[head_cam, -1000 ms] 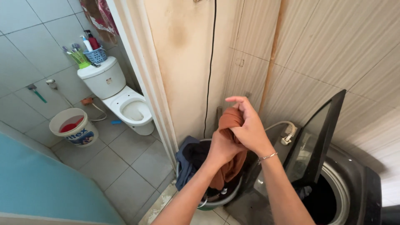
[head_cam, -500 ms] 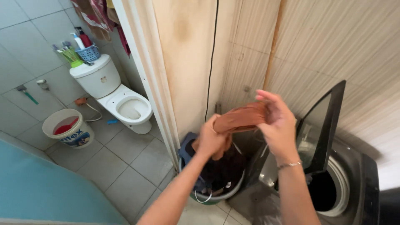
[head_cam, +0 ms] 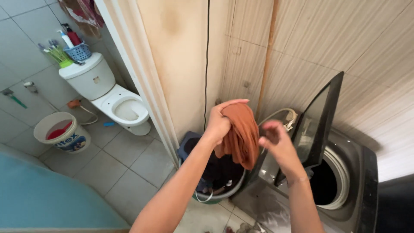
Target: Moving clothes from a basket into a washing machine and sorting them.
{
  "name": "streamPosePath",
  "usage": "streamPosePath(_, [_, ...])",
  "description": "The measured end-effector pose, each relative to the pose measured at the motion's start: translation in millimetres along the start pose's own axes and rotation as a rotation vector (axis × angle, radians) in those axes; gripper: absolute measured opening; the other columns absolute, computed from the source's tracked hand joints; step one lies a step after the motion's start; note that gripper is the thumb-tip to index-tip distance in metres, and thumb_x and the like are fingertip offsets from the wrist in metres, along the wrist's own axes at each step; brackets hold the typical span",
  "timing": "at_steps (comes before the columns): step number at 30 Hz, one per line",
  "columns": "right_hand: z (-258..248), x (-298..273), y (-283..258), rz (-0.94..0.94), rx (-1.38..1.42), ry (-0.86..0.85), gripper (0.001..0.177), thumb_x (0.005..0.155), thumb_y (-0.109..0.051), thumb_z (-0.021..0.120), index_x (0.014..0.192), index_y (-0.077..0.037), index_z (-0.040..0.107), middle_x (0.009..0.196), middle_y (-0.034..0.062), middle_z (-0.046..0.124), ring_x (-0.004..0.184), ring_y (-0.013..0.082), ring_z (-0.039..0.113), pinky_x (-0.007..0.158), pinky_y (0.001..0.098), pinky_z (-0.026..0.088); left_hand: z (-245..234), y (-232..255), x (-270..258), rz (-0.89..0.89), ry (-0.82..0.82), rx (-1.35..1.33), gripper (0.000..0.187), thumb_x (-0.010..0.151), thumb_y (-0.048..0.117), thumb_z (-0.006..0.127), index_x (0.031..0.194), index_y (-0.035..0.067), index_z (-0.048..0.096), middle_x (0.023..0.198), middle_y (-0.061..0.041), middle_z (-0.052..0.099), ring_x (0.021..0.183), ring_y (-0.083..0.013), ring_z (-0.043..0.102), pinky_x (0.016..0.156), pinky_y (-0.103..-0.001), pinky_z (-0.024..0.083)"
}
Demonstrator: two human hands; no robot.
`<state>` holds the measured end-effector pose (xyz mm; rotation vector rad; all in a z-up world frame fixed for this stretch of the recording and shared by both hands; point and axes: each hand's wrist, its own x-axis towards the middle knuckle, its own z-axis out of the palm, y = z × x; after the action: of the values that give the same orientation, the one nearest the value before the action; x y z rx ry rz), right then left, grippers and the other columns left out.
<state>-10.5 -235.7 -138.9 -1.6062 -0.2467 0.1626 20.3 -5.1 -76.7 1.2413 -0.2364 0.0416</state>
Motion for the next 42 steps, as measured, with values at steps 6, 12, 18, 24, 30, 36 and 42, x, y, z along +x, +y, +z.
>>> streamPosePath(6, [17.8,31.1,-37.3,-0.211,0.216,-0.201,0.097,0.083,-0.047,0.084,0.158,-0.017,0.03,0.155,0.0009,0.046,0.14,0.0127,0.045,0.113,0.0308,0.037,31.5,-12.4,6.0,-0.036,-0.017,-0.433,0.039,0.101,-0.011,0.041,0.126,0.0,0.069,0.117,-0.011,0.071,0.106,-0.0208,0.068,0.095,-0.035,0.057])
streamPosePath(12, [-4.1,44.4,-16.2,0.314,0.562,-0.401,0.064,0.092,-0.028,0.075,0.143,0.005,0.053,0.124,0.0155,0.067,0.106,0.0246,0.064,0.09,0.0392,0.053,-4.7,-7.0,4.0,0.181,-0.077,0.219,0.053,0.089,-0.015,0.054,0.137,0.004,0.066,0.123,-0.014,0.071,0.116,-0.0241,0.065,0.104,-0.036,0.052])
streamPosePath(18, [11.3,53.4,11.7,0.617,0.916,-0.489,0.062,0.086,-0.028,0.07,0.135,0.005,0.053,0.119,0.0208,0.07,0.102,0.0288,0.072,0.088,0.0371,0.058,2.2,23.8,-19.8,-0.124,-0.47,-0.582,0.1,0.077,0.012,0.086,0.155,0.027,0.026,0.134,-0.01,0.069,0.124,-0.022,0.066,0.109,-0.037,0.049])
streamPosePath(24, [28.7,71.2,-3.3,0.185,0.654,-0.642,0.077,0.084,-0.025,0.082,0.149,-0.006,0.045,0.134,0.0086,0.064,0.118,0.0212,0.063,0.096,0.0388,0.055,3.7,15.4,-0.4,-0.078,-0.021,-0.254,0.075,0.082,0.009,0.083,0.15,0.006,0.053,0.108,-0.006,0.067,0.104,-0.0171,0.066,0.095,-0.035,0.054])
streamPosePath(30, [65.0,81.9,-47.9,0.106,0.231,-0.577,0.08,0.072,-0.013,0.087,0.142,-0.002,0.05,0.129,0.0063,0.066,0.119,0.0187,0.063,0.102,0.0366,0.052,10.0,25.6,12.3,0.061,0.212,0.137,0.051,0.072,0.003,0.085,0.119,0.008,0.065,0.096,-0.003,0.07,0.09,-0.0135,0.067,0.084,-0.031,0.058])
streamPosePath(36, [104.8,90.6,-19.3,-0.087,0.039,-0.011,0.054,0.081,-0.015,0.078,0.131,-0.005,0.059,0.115,0.0086,0.073,0.1,0.0229,0.069,0.084,0.0407,0.058,31.8,28.2,17.1,0.32,0.454,0.47,0.046,0.069,0.011,0.092,0.103,0.008,0.062,0.088,-0.005,0.07,0.084,-0.014,0.066,0.08,-0.031,0.057])
streamPosePath(42, [121.5,97.7,9.6,-0.258,-0.364,0.392,0.037,0.088,-0.025,0.07,0.12,-0.007,0.063,0.102,0.0176,0.076,0.099,0.0353,0.073,0.079,0.0448,0.056,56.1,29.1,16.1,0.501,0.596,0.541,0.035,0.076,0.008,0.085,0.102,0.008,0.062,0.091,-0.007,0.067,0.085,-0.02,0.067,0.081,-0.034,0.057])
